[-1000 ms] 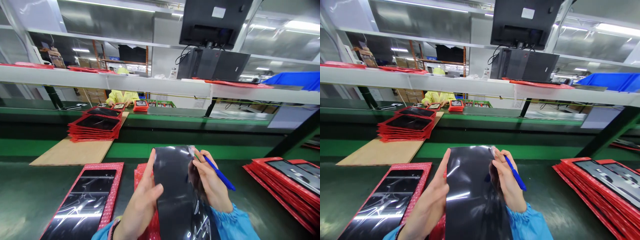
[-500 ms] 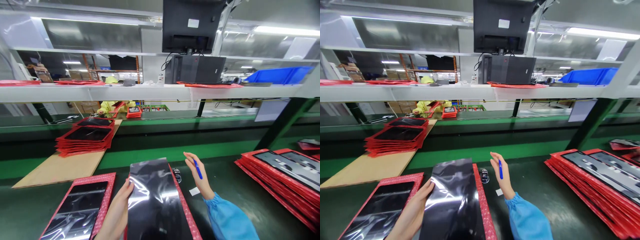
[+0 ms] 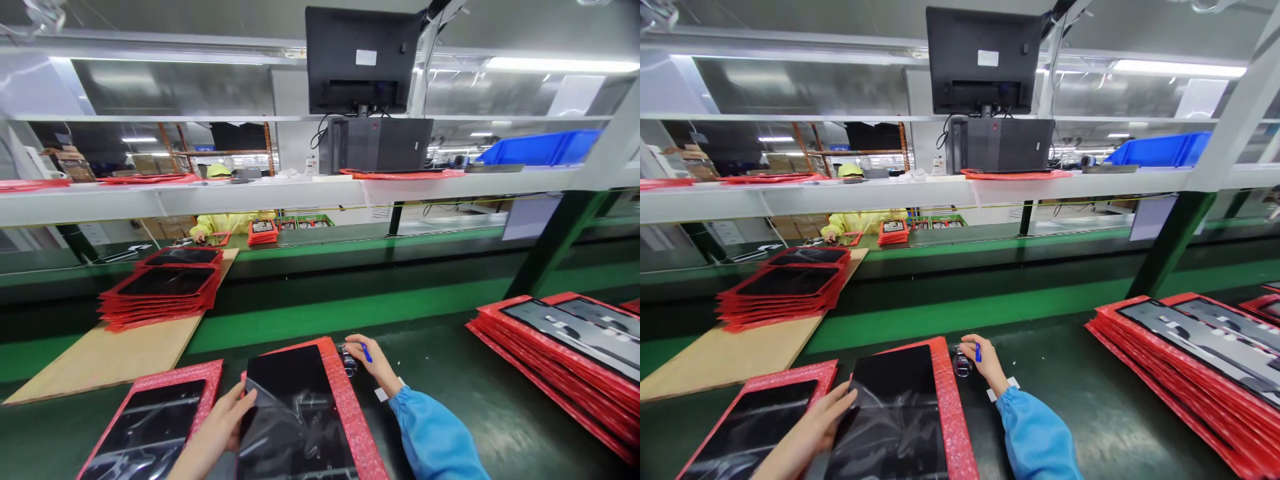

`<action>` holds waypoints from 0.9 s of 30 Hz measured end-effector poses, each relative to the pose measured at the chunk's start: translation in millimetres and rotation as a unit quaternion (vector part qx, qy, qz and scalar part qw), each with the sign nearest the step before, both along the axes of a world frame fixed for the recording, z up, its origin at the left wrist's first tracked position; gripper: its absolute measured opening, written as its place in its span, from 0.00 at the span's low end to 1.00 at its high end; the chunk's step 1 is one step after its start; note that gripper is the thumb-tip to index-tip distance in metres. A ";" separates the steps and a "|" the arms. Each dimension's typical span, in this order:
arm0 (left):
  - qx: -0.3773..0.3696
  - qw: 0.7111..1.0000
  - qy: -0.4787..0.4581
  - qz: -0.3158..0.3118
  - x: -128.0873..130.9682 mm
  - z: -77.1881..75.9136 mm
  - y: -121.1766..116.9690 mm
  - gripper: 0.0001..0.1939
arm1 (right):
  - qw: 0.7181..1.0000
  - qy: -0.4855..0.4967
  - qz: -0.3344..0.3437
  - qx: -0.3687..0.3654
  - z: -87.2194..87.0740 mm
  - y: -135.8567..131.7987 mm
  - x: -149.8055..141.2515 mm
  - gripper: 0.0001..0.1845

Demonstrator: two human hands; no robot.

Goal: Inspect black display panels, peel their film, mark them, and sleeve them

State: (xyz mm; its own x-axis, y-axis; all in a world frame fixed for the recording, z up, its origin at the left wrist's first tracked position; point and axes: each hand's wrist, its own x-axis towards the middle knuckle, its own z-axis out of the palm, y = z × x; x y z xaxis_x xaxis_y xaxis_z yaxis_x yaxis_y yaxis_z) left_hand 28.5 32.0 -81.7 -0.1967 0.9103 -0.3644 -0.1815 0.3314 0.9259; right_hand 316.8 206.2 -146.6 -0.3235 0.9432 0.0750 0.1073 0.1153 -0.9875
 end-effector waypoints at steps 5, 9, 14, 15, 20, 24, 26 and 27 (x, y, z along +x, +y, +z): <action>0.015 0.996 0.091 -0.004 -16.7 5.4 -7.4 0.17 | 0.998 0.049 -0.040 0.026 13.6 -10.1 1.2 0.14; -0.004 0.999 0.052 0.004 -11.5 6.2 -23.2 0.21 | 0.992 0.071 -0.078 0.064 43.3 -34.3 -0.4 0.19; -0.026 0.999 -0.011 -0.018 -7.7 10.6 -29.9 0.17 | 0.993 -0.005 0.014 0.119 73.8 -87.9 -14.9 0.09; -0.032 0.999 -0.019 -0.025 -7.5 13.1 -28.7 0.16 | 0.989 -0.034 0.045 0.136 74.0 -96.1 -19.0 0.09; -0.012 0.997 -0.058 -0.051 4.3 37.1 -21.8 0.14 | 0.989 -0.022 0.048 0.138 62.4 -108.0 -30.0 0.10; 0.045 0.990 -0.129 -0.044 26.7 54.7 -22.3 0.08 | 0.990 -0.018 0.083 0.111 67.2 -106.4 -28.3 0.10; 0.058 0.981 -0.184 -0.036 35.2 55.6 -23.8 0.13 | 0.992 -0.010 0.073 0.102 74.3 -109.3 -27.2 0.11; 0.057 0.977 -0.202 -0.027 37.0 54.3 -24.8 0.14 | 0.993 -0.007 0.066 0.096 78.1 -111.3 -26.4 0.11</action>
State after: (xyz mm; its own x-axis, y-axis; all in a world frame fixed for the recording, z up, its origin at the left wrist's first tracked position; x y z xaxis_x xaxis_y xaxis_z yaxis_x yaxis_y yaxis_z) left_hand 65.5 7.2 -27.4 -0.0075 0.9546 -0.2979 -0.5255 0.2497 0.8133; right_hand 290.5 95.0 -68.5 -0.4464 0.8611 0.2435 0.0919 0.3148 -0.9447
